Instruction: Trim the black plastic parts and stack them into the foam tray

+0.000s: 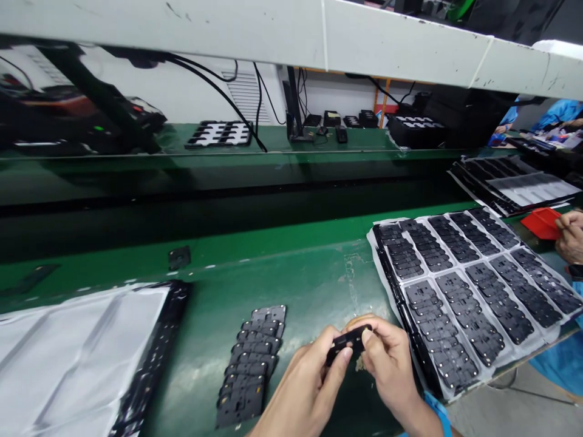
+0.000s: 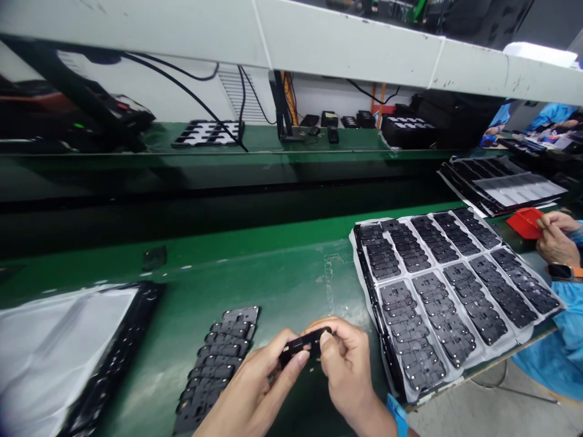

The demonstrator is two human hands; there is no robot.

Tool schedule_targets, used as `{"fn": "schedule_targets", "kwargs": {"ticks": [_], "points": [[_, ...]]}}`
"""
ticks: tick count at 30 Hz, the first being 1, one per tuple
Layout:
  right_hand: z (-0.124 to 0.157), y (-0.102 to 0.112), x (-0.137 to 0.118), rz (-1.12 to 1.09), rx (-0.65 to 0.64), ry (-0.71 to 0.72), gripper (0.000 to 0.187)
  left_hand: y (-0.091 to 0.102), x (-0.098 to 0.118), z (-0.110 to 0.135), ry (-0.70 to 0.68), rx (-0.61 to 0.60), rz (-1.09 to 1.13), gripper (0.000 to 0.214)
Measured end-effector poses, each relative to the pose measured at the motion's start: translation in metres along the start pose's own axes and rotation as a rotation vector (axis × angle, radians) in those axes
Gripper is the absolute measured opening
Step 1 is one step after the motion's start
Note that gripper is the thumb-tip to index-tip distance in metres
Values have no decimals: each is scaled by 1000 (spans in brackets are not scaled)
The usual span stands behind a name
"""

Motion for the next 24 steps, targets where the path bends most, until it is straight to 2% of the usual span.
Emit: {"fn": "schedule_targets", "kwargs": {"ticks": [7,10,17,24], "points": [[0,2,-4,30,-60,-2,26,3,-2,-4,31,-21,43,31],[0,5,-7,37,-135,-17,30,6,-2,-5,49,-46,82,31],[2,5,-10,158,-144,-44,37,15,-3,3,116,-69,201,38],[7,0,-13,163,-177,10,32,16,-4,1,90,1,315,43]]}}
Point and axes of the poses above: each hand's wrist, its own z-axis away from the middle knuckle, its own y-axis out of the back of the hand, x = y × z, the point moved 1 cm from there along -z, towards the middle knuckle
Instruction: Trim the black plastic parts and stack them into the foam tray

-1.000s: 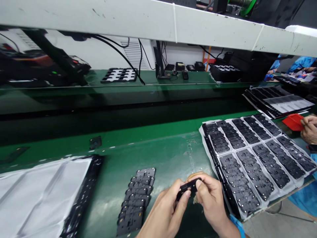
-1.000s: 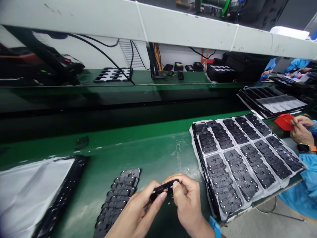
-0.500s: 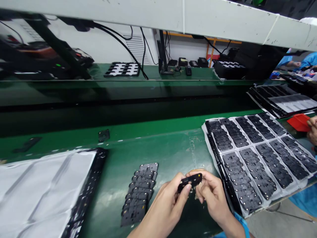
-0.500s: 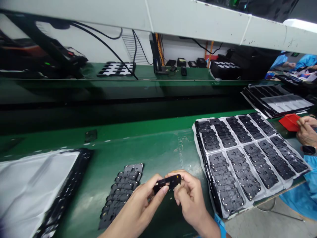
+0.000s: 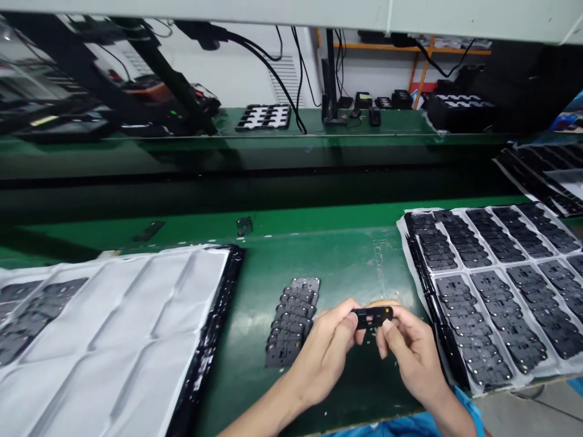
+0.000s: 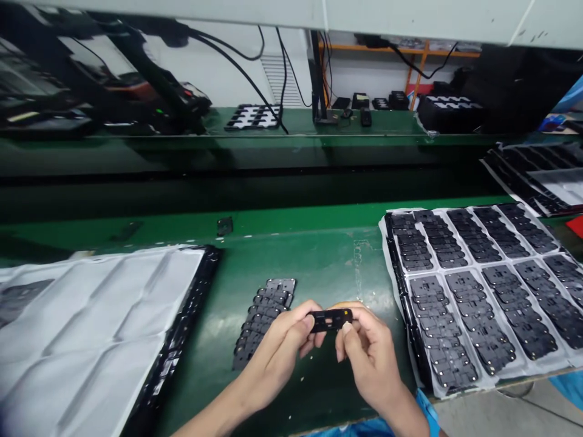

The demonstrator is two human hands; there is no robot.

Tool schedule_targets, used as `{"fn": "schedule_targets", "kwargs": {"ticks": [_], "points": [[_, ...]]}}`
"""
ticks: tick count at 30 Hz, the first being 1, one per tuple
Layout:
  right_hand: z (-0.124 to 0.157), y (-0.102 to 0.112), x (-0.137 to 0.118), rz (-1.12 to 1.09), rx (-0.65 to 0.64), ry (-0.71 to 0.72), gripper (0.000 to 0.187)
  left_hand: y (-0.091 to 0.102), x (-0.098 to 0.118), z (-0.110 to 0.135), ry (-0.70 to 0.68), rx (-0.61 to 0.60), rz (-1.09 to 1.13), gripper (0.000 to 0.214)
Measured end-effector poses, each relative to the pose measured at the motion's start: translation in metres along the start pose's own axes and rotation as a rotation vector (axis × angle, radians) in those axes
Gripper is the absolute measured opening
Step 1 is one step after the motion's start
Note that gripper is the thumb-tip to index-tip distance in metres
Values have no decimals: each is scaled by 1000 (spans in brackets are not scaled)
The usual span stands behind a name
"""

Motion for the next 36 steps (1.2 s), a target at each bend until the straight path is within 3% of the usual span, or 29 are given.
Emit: {"fn": "schedule_targets", "kwargs": {"ticks": [10,18,26,31,36], "points": [[4,-6,1,-9,7,47,31,1,-6,-3,-76,55,-76,38],[4,-4,2,-9,31,44,30,0,-9,-6,-109,23,-58,32],[2,2,4,-16,113,-31,32,3,6,-8,-94,-123,2,24],[2,8,5,-37,164,-56,34,1,-5,-10,-56,-128,12,14],[2,11,5,-51,206,-50,37,6,-11,-16,-45,-105,-116,11]]}}
Point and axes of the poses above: each hand's wrist, its own z-axis away from the middle knuckle, its own y-axis out of the back of the hand, x = y × z, the point moved 1 cm from there along -z, towards the middle knuckle
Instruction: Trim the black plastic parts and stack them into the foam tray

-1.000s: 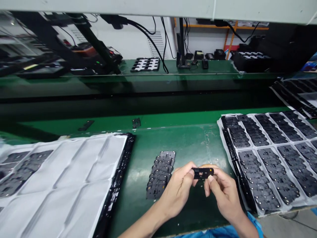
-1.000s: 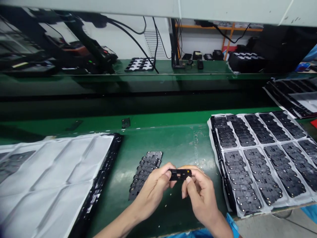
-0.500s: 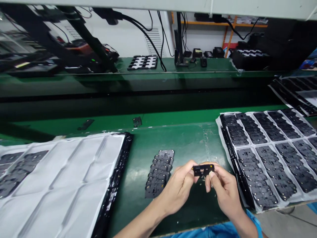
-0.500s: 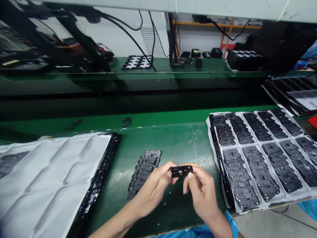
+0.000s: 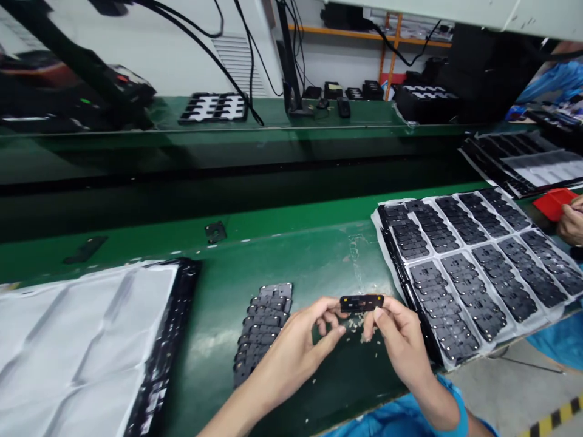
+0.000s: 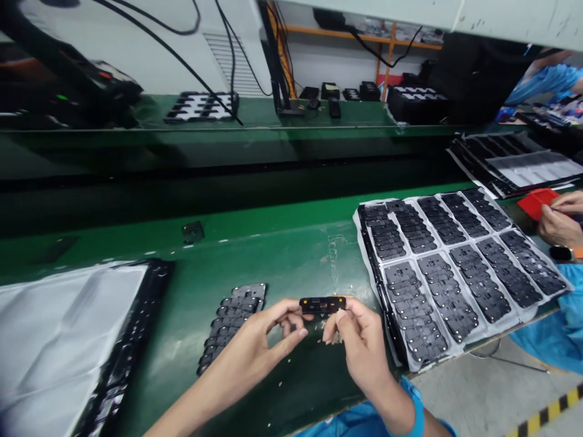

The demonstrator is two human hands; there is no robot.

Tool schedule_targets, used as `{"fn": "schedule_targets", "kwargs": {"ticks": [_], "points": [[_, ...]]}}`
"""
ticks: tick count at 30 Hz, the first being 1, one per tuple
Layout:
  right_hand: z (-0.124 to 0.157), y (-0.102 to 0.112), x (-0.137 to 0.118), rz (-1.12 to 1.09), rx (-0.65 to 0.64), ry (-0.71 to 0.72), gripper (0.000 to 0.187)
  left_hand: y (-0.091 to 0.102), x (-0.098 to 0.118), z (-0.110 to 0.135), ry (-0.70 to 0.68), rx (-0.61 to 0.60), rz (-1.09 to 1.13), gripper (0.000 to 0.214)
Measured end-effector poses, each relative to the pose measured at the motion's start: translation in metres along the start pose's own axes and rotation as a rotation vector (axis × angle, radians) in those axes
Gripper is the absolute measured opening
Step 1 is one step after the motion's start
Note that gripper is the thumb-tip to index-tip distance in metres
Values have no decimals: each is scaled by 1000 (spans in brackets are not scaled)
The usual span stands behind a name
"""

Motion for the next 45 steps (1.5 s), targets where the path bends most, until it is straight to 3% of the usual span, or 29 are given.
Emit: {"fn": "schedule_targets", "kwargs": {"ticks": [5,10,15,19,25,28,32,37,45], "points": [[2,2,7,51,-57,1,22,-1,5,-9,-64,125,22,26],[5,16,14,412,8,201,20,16,-1,-3,-93,302,-62,23],[6,23,27,642,-11,297,21,56,-23,40,70,448,-114,15],[7,11,39,644,-140,242,27,69,-48,87,176,424,-156,20],[12,-24,47,692,-303,342,50,61,-93,128,245,401,-280,22],[14,-35,52,709,-320,373,47,55,-112,138,237,456,-450,32],[19,-39,60,730,-279,360,39,42,-131,147,119,468,-623,55],[23,-45,65,745,-270,338,37,31,-142,141,42,442,-679,66],[18,-54,65,713,-274,381,38,40,-146,119,25,426,-614,63]]}}
Point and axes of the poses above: each hand's wrist, its own z-axis away from the middle knuckle, its own y-axis out of the back of the hand, x = y × z, the point moved 1 cm from there along -z, towards the middle knuckle
